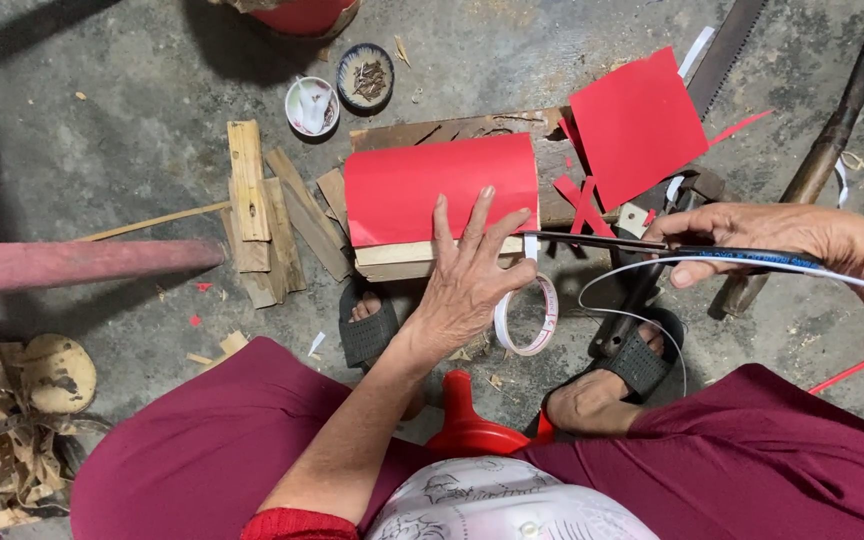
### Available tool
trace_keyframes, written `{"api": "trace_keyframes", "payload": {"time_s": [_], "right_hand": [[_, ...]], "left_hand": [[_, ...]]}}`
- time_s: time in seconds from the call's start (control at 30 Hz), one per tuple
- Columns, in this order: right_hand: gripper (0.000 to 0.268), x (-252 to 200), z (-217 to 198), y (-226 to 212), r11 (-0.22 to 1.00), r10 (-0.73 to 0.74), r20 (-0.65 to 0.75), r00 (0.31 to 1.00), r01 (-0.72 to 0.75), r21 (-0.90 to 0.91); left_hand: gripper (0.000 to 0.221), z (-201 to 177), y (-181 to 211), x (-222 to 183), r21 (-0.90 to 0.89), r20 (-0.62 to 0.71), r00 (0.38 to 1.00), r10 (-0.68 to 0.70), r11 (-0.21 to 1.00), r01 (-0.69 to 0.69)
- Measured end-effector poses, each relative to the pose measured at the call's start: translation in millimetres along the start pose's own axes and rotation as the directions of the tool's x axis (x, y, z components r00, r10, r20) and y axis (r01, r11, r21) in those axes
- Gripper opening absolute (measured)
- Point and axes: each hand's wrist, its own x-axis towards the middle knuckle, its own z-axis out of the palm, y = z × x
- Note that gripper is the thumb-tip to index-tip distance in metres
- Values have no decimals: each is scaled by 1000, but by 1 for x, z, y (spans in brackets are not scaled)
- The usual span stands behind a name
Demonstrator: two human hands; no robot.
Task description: Applying red paper to a wooden frame using double-sided tape and trimming it with scissors
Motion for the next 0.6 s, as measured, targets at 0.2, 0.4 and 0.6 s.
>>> {"api": "trace_keyframes", "payload": {"time_s": [0.2, 0.4, 0.6], "right_hand": [[55, -3, -1, -14, 1000, 1, 34, 999, -2, 9], [44, -1, -2, -12, 998, -40, 34, 999, 39, 44], [37, 2, -4, -9, 996, -66, 31, 997, 64, 60]], "left_hand": [[33, -1, 0, 0, 14, -5, 1000, 11, 1000, -11], [19, 4, 0, 0, 52, -49, 999, 15, 999, -13], [23, 2, 0, 0, 35, -23, 1000, 14, 999, -13]]}}
